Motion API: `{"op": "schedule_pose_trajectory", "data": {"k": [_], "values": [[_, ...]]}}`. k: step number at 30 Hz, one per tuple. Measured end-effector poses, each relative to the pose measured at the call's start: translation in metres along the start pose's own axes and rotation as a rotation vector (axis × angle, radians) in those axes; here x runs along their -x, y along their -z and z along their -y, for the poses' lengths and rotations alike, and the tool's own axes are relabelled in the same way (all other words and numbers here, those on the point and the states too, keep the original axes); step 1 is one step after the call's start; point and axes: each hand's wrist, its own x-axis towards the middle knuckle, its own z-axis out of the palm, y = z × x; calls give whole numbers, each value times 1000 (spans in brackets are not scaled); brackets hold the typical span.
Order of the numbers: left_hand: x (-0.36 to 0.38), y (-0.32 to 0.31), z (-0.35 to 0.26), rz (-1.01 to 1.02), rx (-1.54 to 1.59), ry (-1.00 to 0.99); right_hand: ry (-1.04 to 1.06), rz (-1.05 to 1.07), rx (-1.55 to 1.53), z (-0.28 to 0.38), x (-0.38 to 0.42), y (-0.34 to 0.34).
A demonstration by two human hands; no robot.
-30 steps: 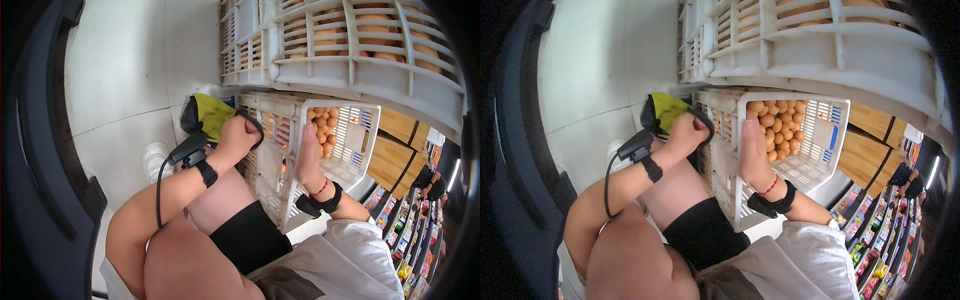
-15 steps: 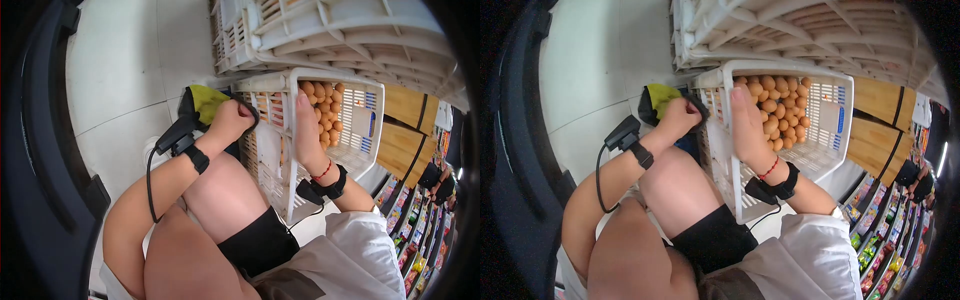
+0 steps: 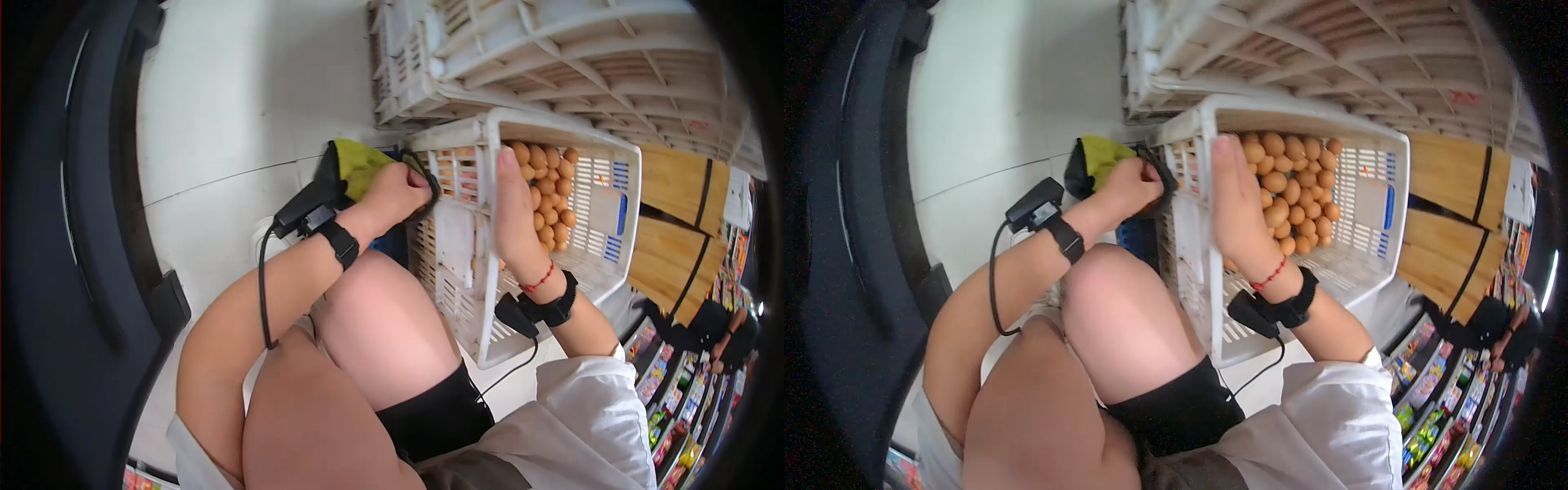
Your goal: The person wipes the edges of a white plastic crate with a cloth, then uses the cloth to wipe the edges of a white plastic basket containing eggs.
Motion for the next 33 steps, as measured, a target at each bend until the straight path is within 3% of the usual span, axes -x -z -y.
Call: {"op": "schedule_pose_trajectory", "data": {"k": [1,4,8,12,13,15,17,19,24,26,27,29,33], "values": [[2,3,-3,76,123,140,12,21,-6,1,0,-1],[-7,6,-17,-54,-302,-250,5,-29,39,14,5,-2],[-17,11,-22,-205,-187,-265,-89,-105,-155,18,7,-5],[-24,17,-24,-255,-305,-370,-119,-174,-77,28,8,-9],[-22,15,-20,-267,-304,-363,-119,-161,-78,27,8,-7],[-14,9,-11,54,-297,-123,-126,-76,-2,22,6,-4],[-1,5,-1,81,-149,-149,-119,-90,3,11,3,0],[5,7,-2,65,-25,-43,-128,-47,-99,-3,-2,4],[13,5,6,-39,58,-247,-159,23,-284,-13,-7,9],[20,9,7,-75,-205,-566,-166,14,-284,-6,-5,7],[22,11,6,-69,-204,-566,-166,8,-274,-3,-4,6],[28,14,4,-105,-549,-734,-167,-7,-244,5,-2,4],[29,24,0,-50,-703,-804,-164,-45,-199,20,3,-2]]}}
